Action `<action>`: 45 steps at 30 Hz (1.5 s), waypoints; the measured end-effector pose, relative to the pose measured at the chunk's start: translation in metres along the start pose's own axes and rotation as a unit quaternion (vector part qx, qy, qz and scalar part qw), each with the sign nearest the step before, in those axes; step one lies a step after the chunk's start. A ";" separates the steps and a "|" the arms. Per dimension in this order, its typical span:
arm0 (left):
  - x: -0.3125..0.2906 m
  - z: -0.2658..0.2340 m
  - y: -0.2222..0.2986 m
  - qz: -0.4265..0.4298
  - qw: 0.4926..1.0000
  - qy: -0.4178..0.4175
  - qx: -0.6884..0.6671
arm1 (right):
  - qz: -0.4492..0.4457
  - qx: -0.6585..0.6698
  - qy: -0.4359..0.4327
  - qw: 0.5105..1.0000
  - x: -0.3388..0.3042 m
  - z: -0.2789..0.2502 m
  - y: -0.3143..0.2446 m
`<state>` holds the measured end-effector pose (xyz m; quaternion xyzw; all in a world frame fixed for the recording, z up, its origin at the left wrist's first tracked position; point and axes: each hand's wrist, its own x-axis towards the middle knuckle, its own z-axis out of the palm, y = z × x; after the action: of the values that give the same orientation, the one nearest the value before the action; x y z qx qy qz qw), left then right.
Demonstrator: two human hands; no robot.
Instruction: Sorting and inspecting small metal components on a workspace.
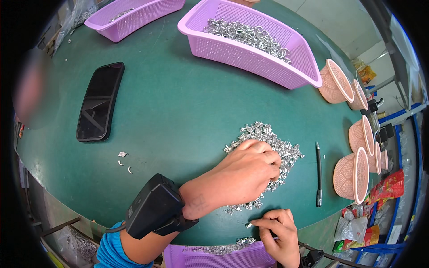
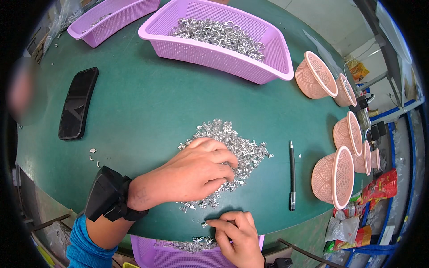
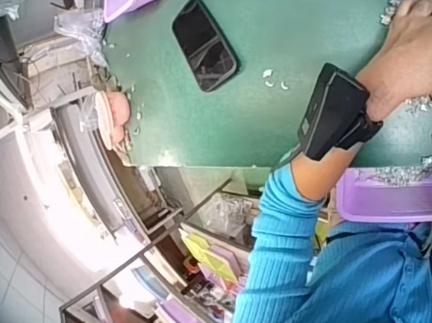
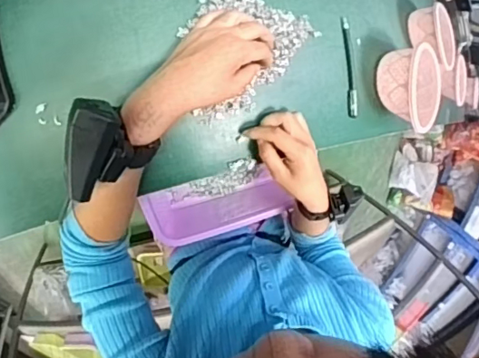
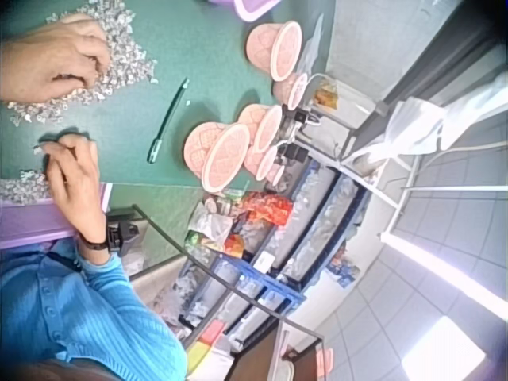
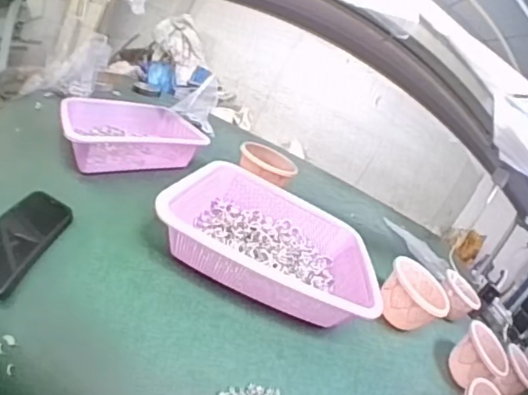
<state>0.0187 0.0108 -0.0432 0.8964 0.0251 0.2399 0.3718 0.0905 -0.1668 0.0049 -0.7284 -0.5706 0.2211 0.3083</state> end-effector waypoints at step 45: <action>0.002 -0.001 0.002 0.006 1.000 -0.004 -0.008 | -0.131 0.084 -0.172 0.973 -0.007 -0.009 -0.003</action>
<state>0.0194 0.0106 -0.0408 0.8944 0.0165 0.2386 0.3779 0.0929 -0.1748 0.0130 -0.5702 -0.6847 0.3476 0.2918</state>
